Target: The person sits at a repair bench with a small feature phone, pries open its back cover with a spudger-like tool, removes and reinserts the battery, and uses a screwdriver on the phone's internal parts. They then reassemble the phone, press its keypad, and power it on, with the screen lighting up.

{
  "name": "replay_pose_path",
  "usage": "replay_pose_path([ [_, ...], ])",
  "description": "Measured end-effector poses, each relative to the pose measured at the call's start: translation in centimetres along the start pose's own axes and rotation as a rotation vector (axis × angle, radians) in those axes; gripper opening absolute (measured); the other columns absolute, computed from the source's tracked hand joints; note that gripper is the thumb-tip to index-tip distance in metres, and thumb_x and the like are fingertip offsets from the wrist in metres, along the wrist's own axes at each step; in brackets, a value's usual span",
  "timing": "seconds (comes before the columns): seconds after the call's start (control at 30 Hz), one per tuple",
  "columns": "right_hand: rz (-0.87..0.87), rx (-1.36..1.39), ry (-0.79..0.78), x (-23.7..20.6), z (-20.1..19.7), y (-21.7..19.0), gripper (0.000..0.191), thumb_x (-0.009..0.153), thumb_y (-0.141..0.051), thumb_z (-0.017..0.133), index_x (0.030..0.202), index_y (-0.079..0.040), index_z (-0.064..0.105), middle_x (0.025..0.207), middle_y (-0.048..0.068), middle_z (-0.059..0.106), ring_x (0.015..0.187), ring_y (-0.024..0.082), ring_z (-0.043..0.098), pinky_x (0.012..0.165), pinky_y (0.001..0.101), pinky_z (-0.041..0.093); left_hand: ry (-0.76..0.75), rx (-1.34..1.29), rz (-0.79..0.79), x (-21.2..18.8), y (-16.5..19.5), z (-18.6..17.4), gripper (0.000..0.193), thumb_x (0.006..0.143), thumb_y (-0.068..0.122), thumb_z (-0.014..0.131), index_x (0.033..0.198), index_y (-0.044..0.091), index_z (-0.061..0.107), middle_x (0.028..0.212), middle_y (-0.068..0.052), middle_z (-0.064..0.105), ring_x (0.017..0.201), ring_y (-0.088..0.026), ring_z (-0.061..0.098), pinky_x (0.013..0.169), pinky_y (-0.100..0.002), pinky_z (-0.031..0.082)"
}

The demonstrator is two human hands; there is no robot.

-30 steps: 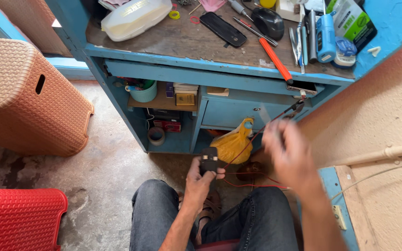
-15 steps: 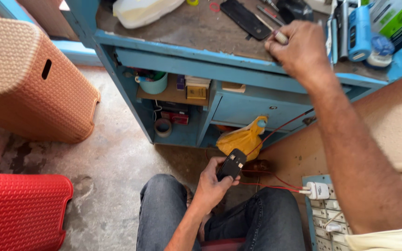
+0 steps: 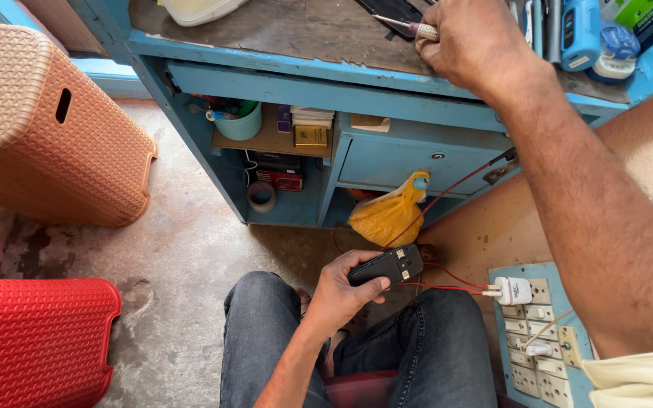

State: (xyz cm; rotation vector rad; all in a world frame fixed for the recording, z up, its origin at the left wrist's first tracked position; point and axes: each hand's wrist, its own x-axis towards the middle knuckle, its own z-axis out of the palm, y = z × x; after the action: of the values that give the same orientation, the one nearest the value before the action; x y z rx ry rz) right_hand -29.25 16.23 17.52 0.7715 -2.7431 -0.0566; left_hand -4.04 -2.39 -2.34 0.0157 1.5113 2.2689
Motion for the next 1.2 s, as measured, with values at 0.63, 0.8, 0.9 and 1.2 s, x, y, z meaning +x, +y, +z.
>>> replay_pose_path([
  [0.63, 0.064, 0.004, -0.196, 1.0, -1.0, -0.3, 0.025, 0.101, -0.025, 0.067, 0.114, -0.005, 0.074, 0.084, 0.022, 0.070, 0.072, 0.037, 0.068, 0.065, 0.0489, 0.055, -0.073, -0.073, -0.033, 0.2, -1.1, -0.4, 0.036, 0.088, 0.001, 0.072, 0.124, -0.003, 0.066, 0.103, -0.010, 0.074, 0.085, -0.014, 0.073, 0.067, -0.027, 0.063],
  [0.8, 0.084, 0.006, -0.166, 0.9, -0.6, -0.2, 0.026, 0.095, -0.024, 0.069, 0.109, -0.002, 0.074, 0.081, 0.022, 0.069, 0.072, 0.036, 0.068, 0.065, 0.0479, 0.055, -0.093, -0.055, -0.039, 0.0, -0.6, -0.2, 0.037, 0.089, 0.002, 0.073, 0.125, -0.003, 0.066, 0.103, -0.009, 0.074, 0.086, -0.013, 0.074, 0.068, -0.026, 0.064],
  [0.9, 0.024, 0.004, -0.130, 1.1, -0.4, -0.6, 0.025, 0.090, -0.019, 0.069, 0.102, 0.004, 0.071, 0.078, 0.025, 0.066, 0.070, 0.036, 0.067, 0.065, 0.0465, 0.055, -0.096, -0.029, -0.038, -0.1, -0.5, -0.2, 0.039, 0.088, 0.003, 0.074, 0.126, -0.002, 0.066, 0.104, -0.007, 0.074, 0.087, -0.013, 0.074, 0.069, -0.026, 0.064],
  [1.2, 0.333, 0.609, 0.133, -11.5, -1.2, -4.3, 0.035, 0.110, -0.028, 0.050, 0.088, -0.001, 0.051, 0.067, 0.010, 0.049, 0.064, 0.020, 0.047, 0.060, 0.0362, 0.040, -0.158, -0.140, -0.081, 0.1, -1.1, -0.7, 0.036, 0.095, 0.008, 0.069, 0.128, -0.004, 0.065, 0.104, -0.010, 0.074, 0.086, -0.015, 0.074, 0.070, -0.028, 0.064],
])
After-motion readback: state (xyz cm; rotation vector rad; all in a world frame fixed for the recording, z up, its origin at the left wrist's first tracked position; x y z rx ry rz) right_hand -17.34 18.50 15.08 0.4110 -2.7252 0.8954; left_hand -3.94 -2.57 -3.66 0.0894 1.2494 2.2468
